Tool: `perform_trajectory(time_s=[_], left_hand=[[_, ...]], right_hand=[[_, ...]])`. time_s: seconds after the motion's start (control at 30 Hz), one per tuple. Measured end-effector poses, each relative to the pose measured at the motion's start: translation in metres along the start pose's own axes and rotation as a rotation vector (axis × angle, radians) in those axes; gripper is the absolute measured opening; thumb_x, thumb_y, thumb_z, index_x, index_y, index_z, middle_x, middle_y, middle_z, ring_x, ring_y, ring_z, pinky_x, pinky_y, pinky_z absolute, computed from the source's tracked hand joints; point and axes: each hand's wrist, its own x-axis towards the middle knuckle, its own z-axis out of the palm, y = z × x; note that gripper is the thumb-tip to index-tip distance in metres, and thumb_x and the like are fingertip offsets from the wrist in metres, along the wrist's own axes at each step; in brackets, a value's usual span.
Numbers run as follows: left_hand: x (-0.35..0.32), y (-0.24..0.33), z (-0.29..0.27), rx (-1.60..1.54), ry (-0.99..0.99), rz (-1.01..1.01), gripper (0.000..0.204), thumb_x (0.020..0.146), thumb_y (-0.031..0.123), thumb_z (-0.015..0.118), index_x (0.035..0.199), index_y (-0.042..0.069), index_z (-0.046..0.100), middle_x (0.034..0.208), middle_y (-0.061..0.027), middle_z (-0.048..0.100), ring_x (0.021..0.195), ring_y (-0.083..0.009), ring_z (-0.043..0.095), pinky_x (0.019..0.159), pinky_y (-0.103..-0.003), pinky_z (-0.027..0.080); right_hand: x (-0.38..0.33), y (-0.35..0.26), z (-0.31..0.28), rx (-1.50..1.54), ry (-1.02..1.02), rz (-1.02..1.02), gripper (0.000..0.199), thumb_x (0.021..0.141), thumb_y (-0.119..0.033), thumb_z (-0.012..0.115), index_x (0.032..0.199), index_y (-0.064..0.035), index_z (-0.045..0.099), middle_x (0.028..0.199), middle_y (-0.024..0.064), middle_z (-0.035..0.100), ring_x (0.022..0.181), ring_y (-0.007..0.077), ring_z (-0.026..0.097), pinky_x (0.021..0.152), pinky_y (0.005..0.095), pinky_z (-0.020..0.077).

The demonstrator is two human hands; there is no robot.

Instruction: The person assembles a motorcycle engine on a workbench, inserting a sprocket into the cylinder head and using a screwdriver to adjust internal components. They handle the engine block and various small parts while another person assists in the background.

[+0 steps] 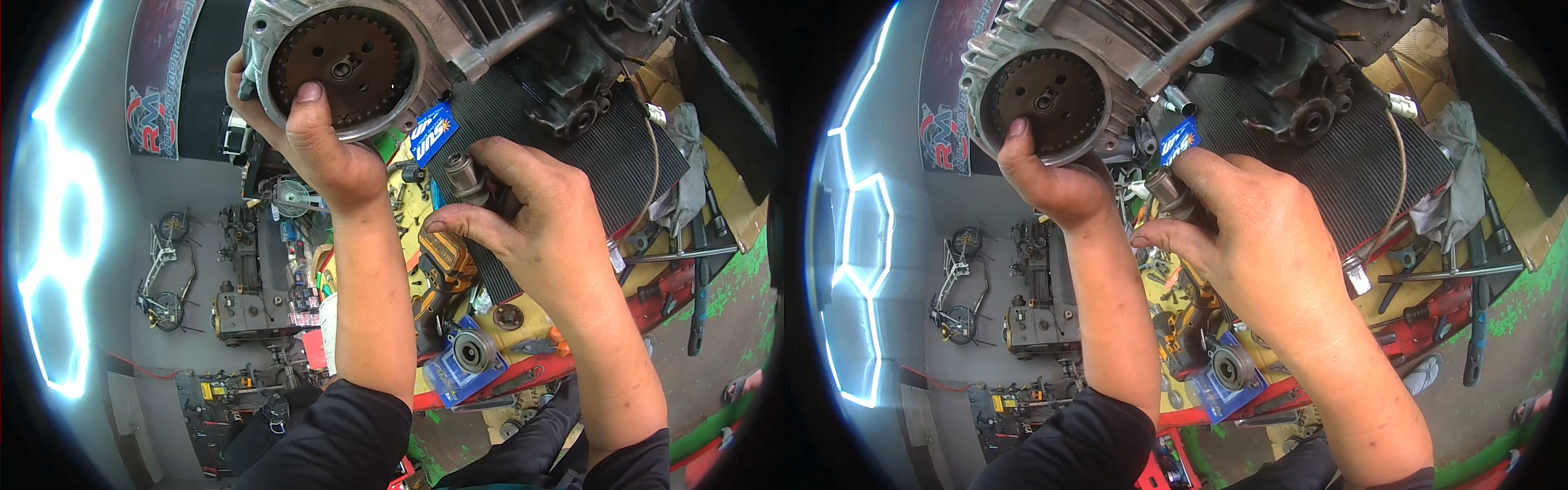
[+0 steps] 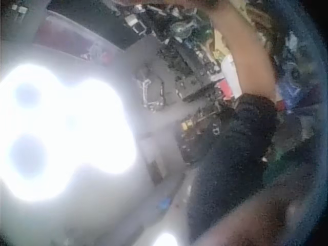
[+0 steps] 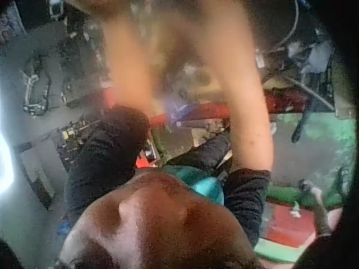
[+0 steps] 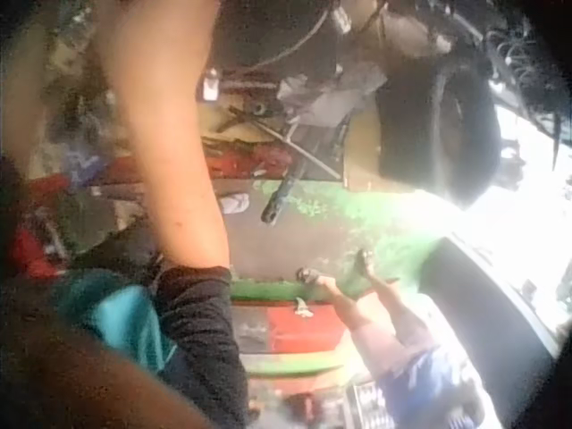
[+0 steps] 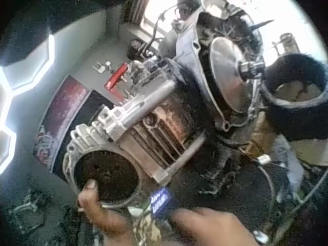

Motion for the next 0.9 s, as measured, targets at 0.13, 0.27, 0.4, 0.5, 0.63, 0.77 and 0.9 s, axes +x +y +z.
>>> perform_trajectory(time_s=[0.13, 0.27, 0.4, 0.5, 0.63, 0.77, 0.9], left_hand=[[0.0023, -0.0008, -0.0064, 0.019, 0.025, -0.065, 0.05, 0.097, 0.033, 0.055, 0.134, 0.0, 0.064, 0.126, -0.0161, 0.07, 0.116, -0.0285, 0.07, 0.103, -0.044, 0.058], [0.0025, 0.0007, -0.0055, 0.002, 0.011, -0.059, 0.05, 0.097, 0.033, 0.054, 0.134, 0.001, 0.064, 0.126, -0.016, 0.07, 0.116, -0.0285, 0.07, 0.103, -0.044, 0.058], [0.0022, 0.0002, -0.005, -0.001, 0.005, -0.053, 0.05, 0.098, 0.034, 0.054, 0.134, 0.001, 0.064, 0.126, -0.0164, 0.071, 0.116, -0.0287, 0.071, 0.103, -0.044, 0.058], [0.002, 0.0014, -0.0042, 0.023, 0.015, -0.067, 0.05, 0.097, 0.034, 0.054, 0.134, 0.0, 0.064, 0.125, -0.0166, 0.071, 0.116, -0.0287, 0.071, 0.103, -0.044, 0.058], [0.0027, 0.0012, -0.0069, 0.015, 0.004, -0.066, 0.051, 0.098, 0.034, 0.054, 0.134, 0.0, 0.064, 0.125, -0.0167, 0.071, 0.116, -0.0285, 0.071, 0.103, -0.044, 0.058], [0.0024, 0.0014, -0.0033, 0.013, 0.009, -0.052, 0.051, 0.098, 0.034, 0.055, 0.134, 0.0, 0.064, 0.125, -0.0168, 0.071, 0.115, -0.0284, 0.071, 0.103, -0.044, 0.058], [0.0027, -0.0004, -0.0065, 0.014, 0.014, -0.062, 0.051, 0.098, 0.034, 0.054, 0.134, 0.0, 0.064, 0.126, -0.0168, 0.071, 0.115, -0.0287, 0.071, 0.102, -0.044, 0.058]], right_hand=[[0.0009, 0.0021, -0.0003, -0.024, 0.0, -0.013, 0.053, 0.073, -0.021, 0.098, 0.111, 0.004, 0.072, 0.085, 0.0148, 0.069, 0.072, 0.023, 0.066, 0.066, 0.0356, 0.0534], [0.0005, 0.0013, 0.0009, -0.021, 0.009, -0.022, 0.054, 0.072, -0.021, 0.099, 0.111, 0.0041, 0.072, 0.085, 0.0149, 0.069, 0.072, 0.0233, 0.066, 0.066, 0.0355, 0.0534], [0.0003, 0.0005, 0.0006, -0.025, 0.011, -0.016, 0.054, 0.071, -0.022, 0.099, 0.111, 0.0041, 0.072, 0.085, 0.0148, 0.069, 0.072, 0.023, 0.066, 0.066, 0.0353, 0.0533], [0.0001, 0.0007, 0.0005, -0.031, 0.013, -0.019, 0.055, 0.071, -0.022, 0.099, 0.111, 0.0041, 0.071, 0.085, 0.0147, 0.069, 0.072, 0.0227, 0.066, 0.066, 0.0351, 0.0533], [-0.0004, 0.0008, 0.002, -0.032, 0.034, -0.042, 0.055, 0.071, -0.022, 0.099, 0.111, 0.004, 0.071, 0.085, 0.0147, 0.07, 0.072, 0.0222, 0.066, 0.066, 0.0346, 0.0534], [0.0003, 0.002, 0.0013, -0.035, 0.014, -0.022, 0.054, 0.072, -0.022, 0.099, 0.111, 0.004, 0.072, 0.085, 0.0147, 0.07, 0.073, 0.0223, 0.067, 0.066, 0.0346, 0.0537], [0.0004, 0.0012, 0.0009, -0.02, 0.001, 0.001, 0.054, 0.072, -0.022, 0.098, 0.111, 0.0041, 0.072, 0.086, 0.0146, 0.07, 0.073, 0.0222, 0.067, 0.066, 0.0347, 0.0542]])
